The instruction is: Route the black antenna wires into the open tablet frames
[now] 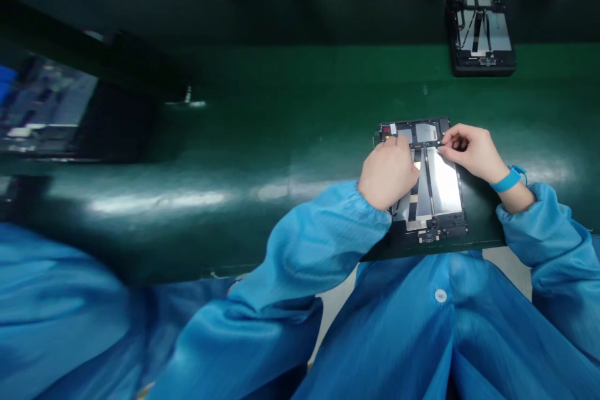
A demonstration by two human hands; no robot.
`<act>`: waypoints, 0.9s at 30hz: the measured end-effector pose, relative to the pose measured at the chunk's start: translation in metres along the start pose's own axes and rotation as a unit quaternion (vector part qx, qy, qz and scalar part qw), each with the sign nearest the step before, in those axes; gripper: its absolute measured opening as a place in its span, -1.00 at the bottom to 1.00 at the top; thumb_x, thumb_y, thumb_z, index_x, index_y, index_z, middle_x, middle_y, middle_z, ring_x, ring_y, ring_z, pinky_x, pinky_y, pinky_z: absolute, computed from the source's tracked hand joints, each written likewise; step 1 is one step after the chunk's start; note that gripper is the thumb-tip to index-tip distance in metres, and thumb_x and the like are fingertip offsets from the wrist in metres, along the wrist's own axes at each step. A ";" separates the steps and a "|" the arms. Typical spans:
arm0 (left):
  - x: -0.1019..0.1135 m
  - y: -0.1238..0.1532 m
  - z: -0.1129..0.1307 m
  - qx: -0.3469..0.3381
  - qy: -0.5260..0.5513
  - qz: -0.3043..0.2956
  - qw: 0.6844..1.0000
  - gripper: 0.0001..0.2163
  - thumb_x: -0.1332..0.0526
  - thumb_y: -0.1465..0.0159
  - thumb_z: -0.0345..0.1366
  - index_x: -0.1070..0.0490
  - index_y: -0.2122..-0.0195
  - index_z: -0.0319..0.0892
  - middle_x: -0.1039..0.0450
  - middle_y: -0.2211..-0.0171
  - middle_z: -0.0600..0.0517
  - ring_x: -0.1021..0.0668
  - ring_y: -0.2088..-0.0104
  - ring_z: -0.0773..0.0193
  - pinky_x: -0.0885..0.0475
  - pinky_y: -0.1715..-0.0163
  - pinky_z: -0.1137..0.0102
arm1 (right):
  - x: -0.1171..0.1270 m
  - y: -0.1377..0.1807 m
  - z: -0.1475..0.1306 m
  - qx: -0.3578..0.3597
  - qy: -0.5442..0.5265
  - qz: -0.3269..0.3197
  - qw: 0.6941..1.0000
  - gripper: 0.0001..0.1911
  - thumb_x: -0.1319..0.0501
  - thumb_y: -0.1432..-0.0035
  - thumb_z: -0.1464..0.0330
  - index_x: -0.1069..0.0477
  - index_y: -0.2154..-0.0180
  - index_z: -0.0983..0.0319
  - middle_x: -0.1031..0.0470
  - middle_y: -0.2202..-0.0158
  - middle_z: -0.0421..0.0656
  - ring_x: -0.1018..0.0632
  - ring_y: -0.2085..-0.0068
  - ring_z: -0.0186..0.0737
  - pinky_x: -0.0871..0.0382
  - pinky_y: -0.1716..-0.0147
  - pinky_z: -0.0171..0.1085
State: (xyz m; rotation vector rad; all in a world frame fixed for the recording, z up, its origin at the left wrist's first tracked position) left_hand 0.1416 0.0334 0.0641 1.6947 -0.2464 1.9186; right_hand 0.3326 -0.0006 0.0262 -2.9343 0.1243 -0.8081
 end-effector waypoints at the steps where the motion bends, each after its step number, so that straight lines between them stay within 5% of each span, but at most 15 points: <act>1: -0.003 0.000 -0.001 0.009 0.006 0.010 1.000 -0.73 -0.16 -0.28 -0.46 -0.50 0.01 -0.30 -0.61 0.03 -0.33 -0.68 -0.01 -0.16 -0.59 0.00 0.13 | 0.001 0.001 0.003 -0.019 -0.029 0.016 0.999 -0.91 -0.39 -0.07 0.37 -0.50 0.36 0.18 -0.54 0.46 -0.25 -0.47 0.41 -0.29 -0.38 0.31 -0.24; 9: -0.012 0.000 -0.010 0.062 0.136 0.007 0.989 -0.73 -0.17 -0.28 -0.38 -0.40 -0.01 -0.17 -0.63 0.22 -0.09 -0.69 0.15 -0.03 -0.57 0.08 0.15 | -0.009 -0.002 0.014 -0.062 -0.111 0.051 0.991 -0.92 -0.37 -0.02 0.41 -0.49 0.38 0.19 -0.51 0.48 -0.27 -0.49 0.43 -0.32 -0.45 0.32 -0.25; 15: -0.013 -0.003 0.000 0.057 0.079 0.042 0.994 -0.73 -0.20 -0.25 -0.33 -0.40 0.01 -0.17 -0.62 0.10 -0.23 -0.67 0.01 -0.18 -0.57 0.04 0.08 | -0.011 -0.004 0.020 -0.072 -0.130 0.067 0.987 -0.90 -0.36 -0.01 0.41 -0.46 0.39 0.17 -0.53 0.48 -0.27 -0.52 0.43 -0.32 -0.49 0.30 -0.25; 20: -0.011 0.008 -0.001 0.060 0.119 0.035 0.990 -0.61 -0.19 -0.24 -0.39 -0.36 -0.12 -0.18 -0.60 0.15 -0.16 -0.66 0.07 -0.09 -0.57 0.05 0.11 | -0.011 -0.006 0.021 -0.076 -0.133 0.063 0.986 -0.88 -0.36 0.01 0.44 -0.46 0.39 0.17 -0.52 0.49 -0.28 -0.54 0.43 -0.31 -0.51 0.27 -0.24; 24: -0.001 0.007 -0.005 0.007 0.159 0.134 0.978 -0.62 -0.20 -0.33 -0.27 -0.38 -0.17 -0.14 -0.57 0.00 -0.15 -0.60 -0.02 -0.04 -0.51 -0.10 0.09 | -0.009 -0.008 0.023 -0.081 -0.152 0.046 0.984 -0.86 -0.36 0.04 0.43 -0.42 0.42 0.17 -0.51 0.51 -0.29 -0.55 0.43 -0.31 -0.51 0.29 -0.26; 27: -0.002 -0.015 -0.005 -0.080 0.155 0.109 0.979 -0.77 -0.20 -0.35 -0.23 -0.53 0.03 -0.15 -0.58 -0.02 -0.16 -0.57 -0.07 -0.06 -0.45 -0.18 0.06 | -0.006 -0.008 0.025 -0.084 -0.160 0.039 0.983 -0.85 -0.37 0.06 0.43 -0.41 0.43 0.17 -0.52 0.51 -0.29 -0.55 0.44 -0.32 -0.51 0.30 -0.27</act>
Point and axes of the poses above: each hand's wrist, its own y-axis away from the middle knuckle, its own x-axis out of the back of the hand, z = x × y, the point moved 2 cm from there along -y, towards the middle knuckle
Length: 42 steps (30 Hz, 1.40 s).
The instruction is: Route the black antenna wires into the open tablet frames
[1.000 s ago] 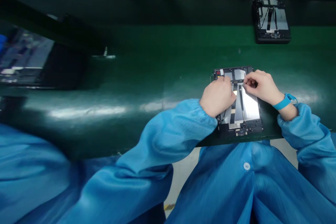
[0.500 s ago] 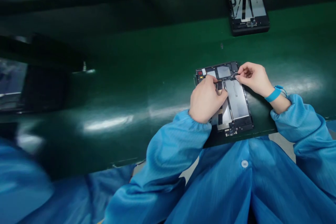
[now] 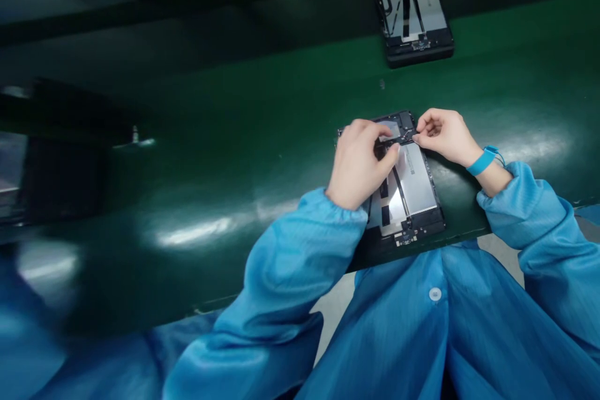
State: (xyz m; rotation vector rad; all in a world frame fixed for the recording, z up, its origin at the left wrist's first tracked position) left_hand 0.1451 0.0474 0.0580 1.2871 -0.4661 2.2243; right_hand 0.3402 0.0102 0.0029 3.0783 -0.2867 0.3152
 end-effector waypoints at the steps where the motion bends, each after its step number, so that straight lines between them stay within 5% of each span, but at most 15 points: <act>1: -0.003 -0.009 -0.002 -0.020 0.009 -0.032 0.999 -0.80 -0.20 -0.35 -0.22 -0.56 0.10 -0.15 -0.60 0.04 -0.14 -0.58 -0.05 -0.04 -0.45 -0.17 0.07 | 0.001 0.000 0.000 -0.001 0.000 -0.001 1.000 -0.84 -0.37 0.06 0.42 -0.41 0.43 0.17 -0.52 0.50 -0.29 -0.54 0.43 -0.33 -0.50 0.31 -0.27; 5: -0.011 -0.037 -0.011 -0.044 0.049 -0.105 0.992 -0.81 -0.24 -0.30 -0.23 -0.63 0.21 -0.16 -0.62 0.16 -0.08 -0.60 0.10 0.06 -0.48 -0.05 0.17 | 0.006 -0.002 0.002 -0.005 -0.001 -0.006 1.000 -0.81 -0.41 0.07 0.40 -0.40 0.43 0.17 -0.52 0.50 -0.28 -0.53 0.44 -0.34 -0.48 0.32 -0.27; 16: -0.009 -0.055 -0.007 -0.022 0.035 -0.150 0.988 -0.84 -0.31 -0.29 -0.24 -0.68 0.27 -0.16 -0.68 0.25 -0.05 -0.62 0.23 0.12 -0.48 0.06 0.25 | 0.016 -0.003 0.005 -0.023 -0.016 -0.025 0.999 -0.69 -0.53 0.13 0.34 -0.42 0.41 0.20 -0.49 0.48 -0.28 -0.53 0.42 -0.35 -0.47 0.32 -0.29; 21: -0.011 -0.055 0.002 -0.064 -0.010 -0.129 0.989 -0.80 -0.25 -0.30 -0.30 -0.68 0.20 -0.21 -0.64 0.17 -0.14 -0.63 0.14 0.01 -0.47 0.06 0.19 | 0.018 -0.003 0.003 -0.019 -0.044 -0.017 0.999 -0.56 -0.59 0.17 0.17 -0.39 0.41 0.16 -0.47 0.51 -0.30 -0.48 0.48 -0.35 -0.42 0.42 -0.29; 25: -0.015 -0.055 0.005 -0.127 0.055 -0.103 0.985 -0.77 -0.25 -0.29 -0.29 -0.67 0.14 -0.19 -0.60 0.15 -0.10 -0.61 0.12 0.06 -0.47 0.05 0.24 | 0.011 -0.004 -0.001 0.010 -0.063 0.016 0.998 -0.48 -0.60 0.18 0.07 -0.37 0.39 0.14 -0.49 0.44 -0.29 -0.51 0.39 -0.31 -0.45 0.36 -0.27; 32: -0.019 -0.053 -0.005 0.000 0.077 -0.063 0.995 -0.83 -0.27 -0.27 -0.30 -0.66 0.24 -0.20 -0.62 0.24 -0.09 -0.59 0.19 0.07 -0.44 0.06 0.21 | 0.002 -0.009 0.006 0.004 -0.004 0.005 1.000 -0.72 -0.40 0.09 0.37 -0.43 0.27 0.18 -0.44 0.34 -0.28 -0.45 0.35 -0.37 -0.40 0.30 -0.29; 42: -0.024 -0.053 -0.005 -0.011 0.072 -0.047 0.996 -0.83 -0.25 -0.28 -0.36 -0.66 0.25 -0.22 -0.61 0.26 -0.10 -0.59 0.19 0.05 -0.45 0.06 0.19 | 0.007 -0.010 0.007 -0.026 -0.055 -0.009 0.998 -0.63 -0.51 0.19 0.33 -0.46 0.30 0.19 -0.45 0.36 -0.30 -0.42 0.35 -0.39 -0.33 0.33 -0.31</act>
Point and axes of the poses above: each hand's wrist, its own y-axis away from the middle knuckle, its own x-axis out of the back of the hand, z = x × y, the point moved 2 cm from there along -y, towards the middle knuckle
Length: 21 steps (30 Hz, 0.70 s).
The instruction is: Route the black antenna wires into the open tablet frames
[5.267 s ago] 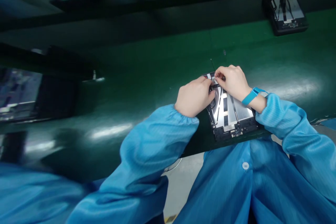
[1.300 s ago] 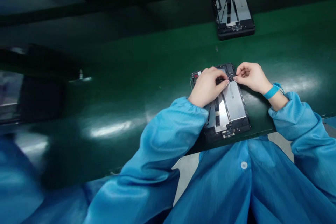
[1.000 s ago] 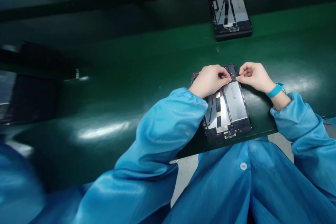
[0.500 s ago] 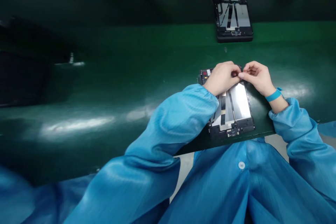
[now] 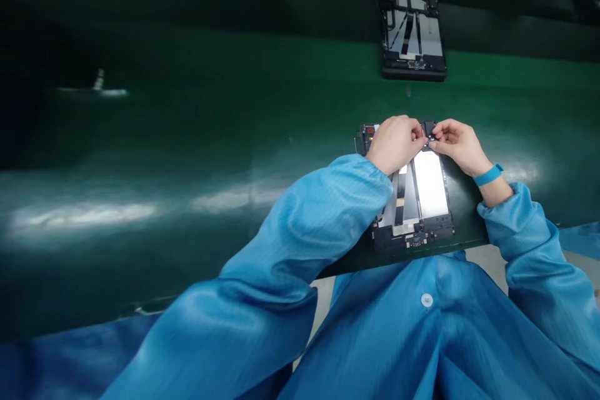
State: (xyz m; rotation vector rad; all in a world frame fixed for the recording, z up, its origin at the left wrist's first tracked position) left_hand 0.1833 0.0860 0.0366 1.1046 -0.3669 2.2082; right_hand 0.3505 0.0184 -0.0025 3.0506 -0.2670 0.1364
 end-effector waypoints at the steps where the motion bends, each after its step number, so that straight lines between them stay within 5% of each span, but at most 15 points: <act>1: 0.000 0.000 0.000 -0.002 0.001 0.002 1.000 -0.83 -0.25 -0.28 -0.36 -0.66 0.25 -0.22 -0.61 0.26 -0.10 -0.59 0.19 0.05 -0.45 0.06 0.19 | 0.000 0.000 0.000 -0.001 0.000 0.001 1.000 -0.64 -0.51 0.19 0.34 -0.46 0.31 0.19 -0.45 0.36 -0.30 -0.42 0.36 -0.39 -0.32 0.33 -0.31; 21: -0.003 -0.001 0.007 -0.002 0.006 -0.004 1.000 -0.86 -0.27 -0.32 -0.35 -0.63 0.23 -0.24 -0.59 0.22 -0.13 -0.61 0.09 0.00 -0.47 -0.03 0.15 | -0.003 0.002 -0.009 0.015 0.081 0.015 0.997 -0.72 -0.39 0.14 0.35 -0.41 0.32 0.18 -0.38 0.38 -0.32 -0.37 0.39 -0.41 -0.26 0.37 -0.31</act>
Point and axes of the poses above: each hand's wrist, its own y-axis away from the middle knuckle, its own x-axis out of the back of the hand, z = x × y, the point moved 2 cm from there along -y, towards the middle knuckle
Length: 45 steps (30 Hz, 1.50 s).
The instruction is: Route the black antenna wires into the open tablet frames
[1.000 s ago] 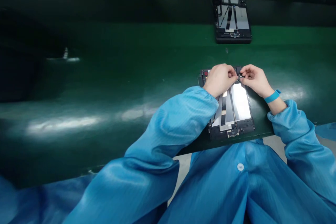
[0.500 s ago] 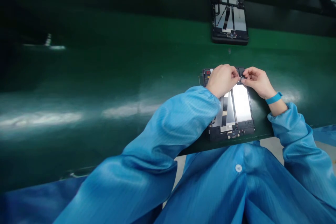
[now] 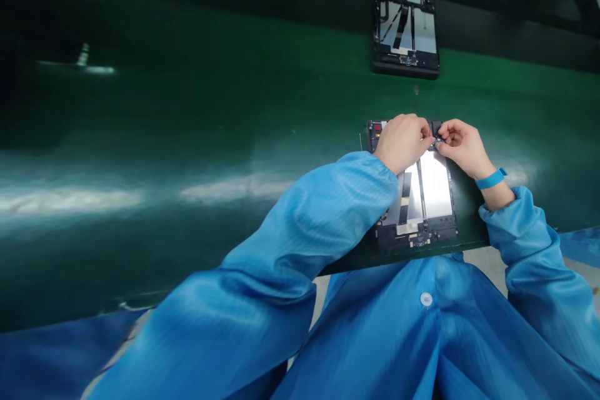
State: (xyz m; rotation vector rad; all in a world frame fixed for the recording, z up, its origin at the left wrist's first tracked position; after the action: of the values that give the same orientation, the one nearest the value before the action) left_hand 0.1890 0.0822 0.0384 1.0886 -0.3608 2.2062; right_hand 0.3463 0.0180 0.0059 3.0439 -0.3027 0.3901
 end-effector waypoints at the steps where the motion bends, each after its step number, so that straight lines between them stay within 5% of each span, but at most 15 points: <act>1: 0.003 0.001 -0.001 -0.008 0.003 0.012 1.000 -0.85 -0.28 -0.31 -0.35 -0.63 0.18 -0.25 -0.59 0.18 -0.13 -0.61 0.07 0.00 -0.48 -0.04 0.15 | 0.000 -0.001 0.000 0.001 0.004 0.003 1.000 -0.72 -0.40 0.15 0.37 -0.41 0.32 0.18 -0.38 0.39 -0.32 -0.36 0.39 -0.41 -0.26 0.37 -0.31; 4: 0.025 0.015 -0.016 -0.015 0.002 0.090 0.996 -0.73 -0.27 -0.31 -0.33 -0.58 -0.01 -0.24 -0.58 0.07 -0.14 -0.60 0.05 0.03 -0.49 -0.03 0.18 | 0.003 -0.003 0.005 -0.023 -0.050 0.024 0.998 -0.63 -0.44 0.16 0.35 -0.40 0.27 0.16 -0.35 0.41 -0.35 -0.35 0.41 -0.41 -0.27 0.40 -0.33; 7: 0.048 0.043 -0.051 0.045 -0.020 0.129 0.990 -0.72 -0.18 -0.32 -0.35 -0.57 0.00 -0.20 -0.57 0.26 -0.05 -0.58 0.23 0.12 -0.48 0.11 0.24 | 0.008 -0.004 0.006 -0.054 -0.137 0.087 0.985 -0.66 -0.41 0.04 0.31 -0.36 0.22 0.12 -0.33 0.41 -0.36 -0.31 0.46 -0.40 -0.24 0.46 -0.34; 10: 0.054 0.075 -0.083 0.050 -0.035 0.023 0.998 -0.73 -0.19 -0.23 -0.36 -0.59 0.09 -0.15 -0.51 0.41 0.05 -0.53 0.39 0.20 -0.44 0.27 0.31 | 0.005 0.001 -0.007 -0.024 -0.123 0.118 0.985 -0.76 -0.33 -0.03 0.39 -0.37 0.22 0.12 -0.35 0.40 -0.33 -0.34 0.45 -0.39 -0.25 0.45 -0.34; 12: 0.049 0.095 -0.092 0.004 -0.039 -0.055 0.998 -0.75 -0.21 -0.20 -0.32 -0.60 0.14 -0.14 -0.53 0.38 0.05 -0.55 0.38 0.21 -0.43 0.30 0.33 | -0.010 0.009 -0.026 0.013 -0.077 0.064 0.995 -0.80 -0.31 -0.08 0.42 -0.40 0.21 0.14 -0.42 0.37 -0.30 -0.43 0.40 -0.37 -0.34 0.37 -0.32; 15: 0.045 0.119 -0.086 -0.034 -0.044 -0.050 0.997 -0.79 -0.17 -0.27 -0.27 -0.61 0.21 -0.13 -0.57 0.33 0.01 -0.59 0.34 0.20 -0.46 0.28 0.34 | -0.048 0.027 -0.057 0.038 0.021 -0.103 0.994 -0.82 -0.32 -0.14 0.42 -0.47 0.17 0.18 -0.54 0.29 -0.25 -0.49 0.39 -0.36 -0.40 0.29 -0.27; 19: 0.054 0.141 -0.059 -0.045 -0.031 0.096 0.994 -0.77 -0.13 -0.40 -0.29 -0.62 0.18 -0.10 -0.62 0.23 -0.03 -0.62 0.24 0.17 -0.55 0.13 0.29 | -0.095 0.046 -0.082 0.070 0.157 -0.260 0.950 -0.83 -0.42 -0.09 0.49 -0.51 0.26 0.23 -0.58 0.32 -0.27 -0.49 0.40 -0.37 -0.36 0.22 -0.28; 22: 0.059 0.154 -0.045 -0.056 0.031 0.185 0.981 -0.73 -0.21 -0.40 -0.30 -0.55 -0.09 -0.01 -0.62 0.07 -0.04 -0.61 0.23 0.17 -0.57 0.11 0.24 | -0.105 0.045 -0.085 0.086 0.188 -0.325 0.923 -0.81 -0.32 -0.10 0.63 -0.47 0.40 0.23 -0.52 0.44 -0.31 -0.51 0.39 -0.38 -0.32 0.21 -0.32; 25: 0.048 0.162 -0.047 0.014 0.153 0.217 0.964 -0.36 -0.33 -0.35 -0.31 -0.20 -0.43 0.11 -0.53 -0.09 -0.06 -0.54 0.37 0.30 -0.55 0.30 0.31 | -0.091 0.038 -0.083 0.114 0.219 -0.354 0.902 -0.76 -0.30 -0.06 0.68 -0.46 0.44 0.23 -0.47 0.50 -0.34 -0.48 0.41 -0.38 -0.28 0.23 -0.33; 27: 0.032 0.163 -0.052 0.074 0.244 0.155 0.955 -0.27 -0.37 -0.29 -0.32 -0.14 -0.45 0.09 -0.48 -0.06 -0.06 -0.51 0.44 0.37 -0.50 0.43 0.39 | -0.078 0.035 -0.082 0.126 0.240 -0.370 0.889 -0.76 -0.32 -0.06 0.67 -0.47 0.44 0.22 -0.44 0.53 -0.34 -0.45 0.43 -0.37 -0.26 0.25 -0.32; 30: 0.010 0.159 -0.056 0.121 0.341 0.046 0.931 -0.35 -0.39 -0.22 -0.35 -0.26 -0.34 -0.01 -0.43 0.00 -0.03 -0.51 0.47 0.44 -0.49 0.48 0.46 | -0.070 0.031 -0.081 0.139 0.258 -0.389 0.874 -0.79 -0.31 -0.09 0.64 -0.50 0.41 0.21 -0.46 0.52 -0.32 -0.45 0.43 -0.34 -0.24 0.27 -0.30; 33: 0.004 0.155 -0.058 0.145 0.388 0.012 0.910 -0.38 -0.40 -0.19 -0.36 -0.29 -0.27 -0.02 -0.36 0.01 0.01 -0.52 0.47 0.48 -0.51 0.47 0.49 | -0.075 0.026 -0.080 0.165 0.259 -0.388 0.869 -0.81 -0.29 -0.11 0.61 -0.53 0.34 0.21 -0.51 0.46 -0.29 -0.45 0.40 -0.32 -0.23 0.26 -0.29; 40: 0.002 0.157 -0.057 0.174 0.438 0.011 0.882 -0.38 -0.43 -0.13 -0.39 -0.27 -0.21 0.00 -0.30 0.03 0.06 -0.50 0.49 0.51 -0.44 0.55 0.52 | -0.089 0.011 -0.067 0.206 0.259 -0.353 0.875 -0.83 -0.24 -0.20 0.57 -0.56 0.25 0.23 -0.59 0.35 -0.18 -0.49 0.33 -0.24 -0.22 0.23 -0.25; 45: -0.004 0.162 -0.054 0.200 0.455 0.065 0.866 -0.37 -0.40 -0.08 -0.44 -0.29 -0.18 0.01 -0.31 0.08 0.10 -0.43 0.51 0.54 -0.41 0.54 0.53 | -0.090 0.006 -0.062 0.218 0.243 -0.350 0.878 -0.85 -0.23 -0.25 0.54 -0.55 0.25 0.22 -0.59 0.34 -0.18 -0.49 0.31 -0.22 -0.22 0.22 -0.24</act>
State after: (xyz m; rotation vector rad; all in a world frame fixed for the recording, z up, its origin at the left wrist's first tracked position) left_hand 0.0525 -0.0150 0.0078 0.0902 0.4700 2.6891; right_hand 0.2442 0.0345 0.0433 2.9881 1.0021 1.2356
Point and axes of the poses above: each hand's wrist, its own y-axis away from the middle knuckle, its own x-axis out of the back of the hand, z = x × y, the point moved 2 cm from there along -y, towards the middle knuckle
